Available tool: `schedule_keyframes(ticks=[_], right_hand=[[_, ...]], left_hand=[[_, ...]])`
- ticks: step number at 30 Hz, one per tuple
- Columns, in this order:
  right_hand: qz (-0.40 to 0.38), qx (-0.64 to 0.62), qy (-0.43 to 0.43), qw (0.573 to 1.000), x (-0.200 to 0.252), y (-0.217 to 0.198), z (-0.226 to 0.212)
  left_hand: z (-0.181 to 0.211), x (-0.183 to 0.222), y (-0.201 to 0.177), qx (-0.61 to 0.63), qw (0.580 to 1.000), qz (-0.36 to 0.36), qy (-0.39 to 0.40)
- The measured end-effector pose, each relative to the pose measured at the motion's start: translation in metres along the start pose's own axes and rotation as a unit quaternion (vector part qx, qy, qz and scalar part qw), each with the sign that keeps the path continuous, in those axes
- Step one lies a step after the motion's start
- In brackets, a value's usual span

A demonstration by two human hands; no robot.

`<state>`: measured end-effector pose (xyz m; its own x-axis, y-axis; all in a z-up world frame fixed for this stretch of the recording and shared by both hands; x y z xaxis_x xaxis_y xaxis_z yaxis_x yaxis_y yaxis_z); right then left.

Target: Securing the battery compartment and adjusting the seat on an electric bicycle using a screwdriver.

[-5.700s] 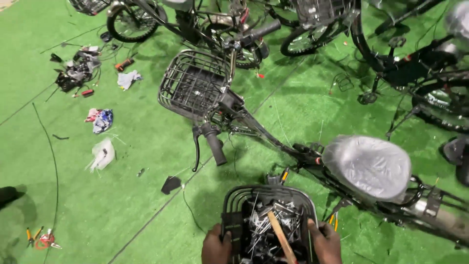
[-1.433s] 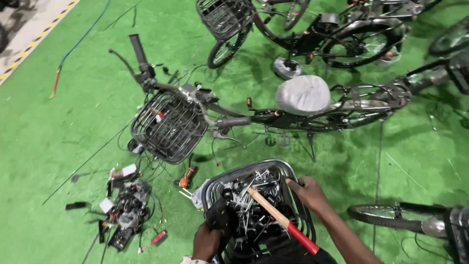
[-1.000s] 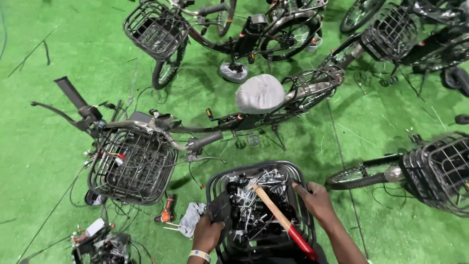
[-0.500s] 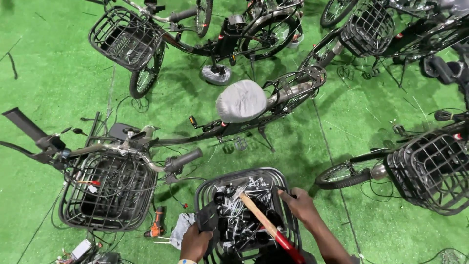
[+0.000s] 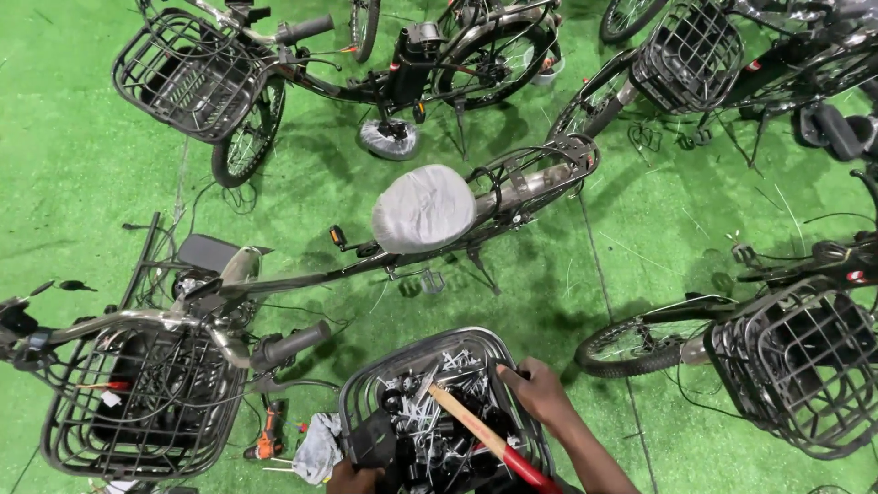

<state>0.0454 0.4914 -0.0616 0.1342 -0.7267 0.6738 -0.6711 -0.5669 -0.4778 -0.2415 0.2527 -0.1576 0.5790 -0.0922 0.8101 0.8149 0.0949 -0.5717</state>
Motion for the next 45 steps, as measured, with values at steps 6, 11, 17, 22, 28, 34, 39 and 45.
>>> schedule_keyframes(ticks=[6,11,17,22,28,34,39,45], right_hand=[[0.007,-0.044,0.039,0.998,-0.028,-0.022,0.018],[0.017,0.062,-0.040,0.997,-0.079,-0.029,0.051],[0.001,0.105,-0.041,0.994,-0.084,-0.040,0.023],[-0.021,0.081,-0.052,0.995,-0.102,-0.033,0.008],[-0.011,0.086,-0.143,0.986,-0.128,-0.014,0.006],[-0.014,0.111,-0.083,0.990,-0.082,0.008,-0.018],[-0.008,0.136,-0.118,0.984,-0.113,0.038,0.024],[-0.020,0.137,-0.022,0.990,-0.075,0.053,0.021]], left_hand=[[0.042,0.028,0.015,0.014,0.999,-0.006,-0.030],[0.037,-0.009,0.058,-0.045,0.999,0.013,-0.006],[0.053,0.007,0.065,-0.009,0.998,0.052,0.045],[0.059,0.034,0.041,0.029,0.996,0.073,0.039],[0.041,0.027,0.025,0.085,0.986,0.128,0.069],[0.007,0.027,0.015,0.104,0.984,0.131,0.057],[-0.031,0.022,0.020,0.108,0.989,0.099,0.020],[-0.049,0.003,0.019,0.065,0.993,0.098,0.023]])
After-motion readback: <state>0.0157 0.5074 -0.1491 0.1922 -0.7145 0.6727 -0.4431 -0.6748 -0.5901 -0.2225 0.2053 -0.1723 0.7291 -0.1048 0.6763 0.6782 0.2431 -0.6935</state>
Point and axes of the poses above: each hand's wrist, its own x-axis away from the middle knuckle, its own y-axis out of the palm, z = x × y, the point moved 6 cm from there along -x, towards the middle knuckle, and after that the axes turned 10 degrees about -y, right-handed, at the moved point
